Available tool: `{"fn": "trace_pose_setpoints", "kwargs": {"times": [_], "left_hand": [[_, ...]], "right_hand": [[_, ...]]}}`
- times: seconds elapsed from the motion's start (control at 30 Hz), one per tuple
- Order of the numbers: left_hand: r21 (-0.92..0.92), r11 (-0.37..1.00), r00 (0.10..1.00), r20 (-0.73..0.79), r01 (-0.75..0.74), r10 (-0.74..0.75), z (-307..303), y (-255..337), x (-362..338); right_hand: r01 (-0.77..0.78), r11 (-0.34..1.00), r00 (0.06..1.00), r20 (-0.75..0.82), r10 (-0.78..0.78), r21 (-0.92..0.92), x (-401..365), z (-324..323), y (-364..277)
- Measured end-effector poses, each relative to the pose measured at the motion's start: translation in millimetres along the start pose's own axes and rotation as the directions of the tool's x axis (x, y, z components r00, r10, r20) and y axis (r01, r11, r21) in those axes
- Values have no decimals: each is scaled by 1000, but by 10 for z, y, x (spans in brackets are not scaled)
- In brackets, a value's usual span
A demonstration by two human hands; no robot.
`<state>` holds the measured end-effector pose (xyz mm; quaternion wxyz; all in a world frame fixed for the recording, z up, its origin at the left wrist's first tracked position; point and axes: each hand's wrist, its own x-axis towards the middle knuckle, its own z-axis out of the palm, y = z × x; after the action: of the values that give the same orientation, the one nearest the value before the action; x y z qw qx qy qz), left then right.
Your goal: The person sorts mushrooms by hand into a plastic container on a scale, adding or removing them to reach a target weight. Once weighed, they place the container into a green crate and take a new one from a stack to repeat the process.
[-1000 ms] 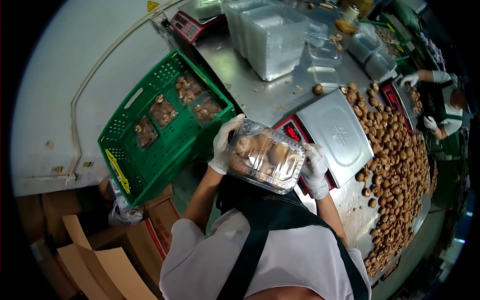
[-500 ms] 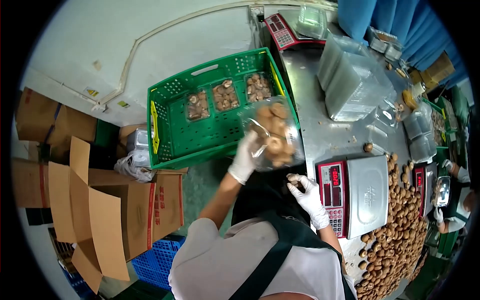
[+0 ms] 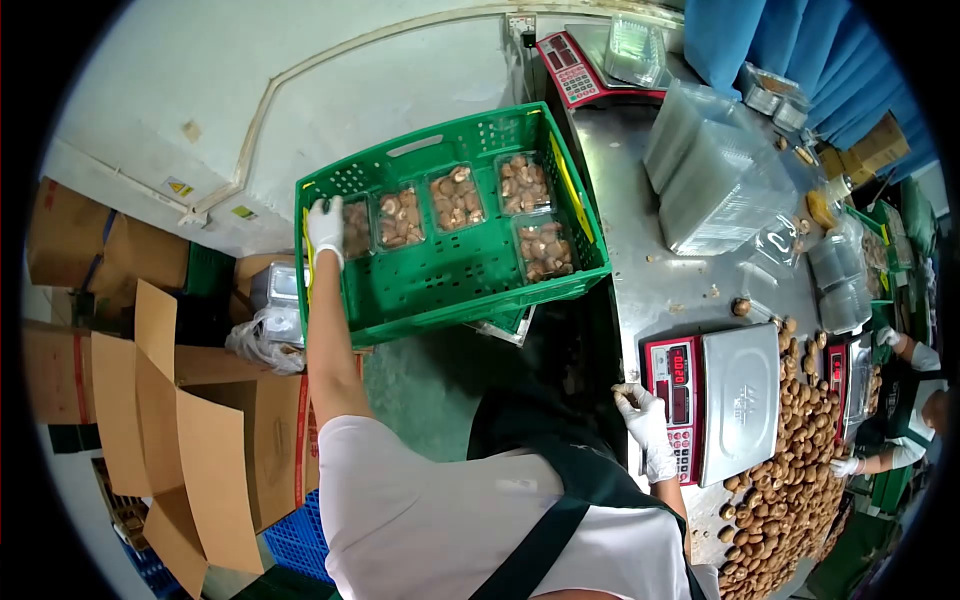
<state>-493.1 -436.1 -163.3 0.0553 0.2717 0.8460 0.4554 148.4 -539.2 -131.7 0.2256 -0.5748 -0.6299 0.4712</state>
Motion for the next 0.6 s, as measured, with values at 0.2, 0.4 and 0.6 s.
{"fn": "trace_pose_setpoints", "kwargs": {"times": [0.2,0.4,0.6], "left_hand": [[24,890,853,301,-455,427,961,1111,-1076],[-456,601,488,351,-656,799,1774,2722,-2210],[-562,-34,-1,-60,-826,998,2266,4138,-2962]], "right_hand": [[-59,998,995,-78,61,28,-188,-14,-28],[-121,992,973,-194,126,37,-447,-53,30],[-175,983,934,-326,150,-49,-781,-144,-96]]}}
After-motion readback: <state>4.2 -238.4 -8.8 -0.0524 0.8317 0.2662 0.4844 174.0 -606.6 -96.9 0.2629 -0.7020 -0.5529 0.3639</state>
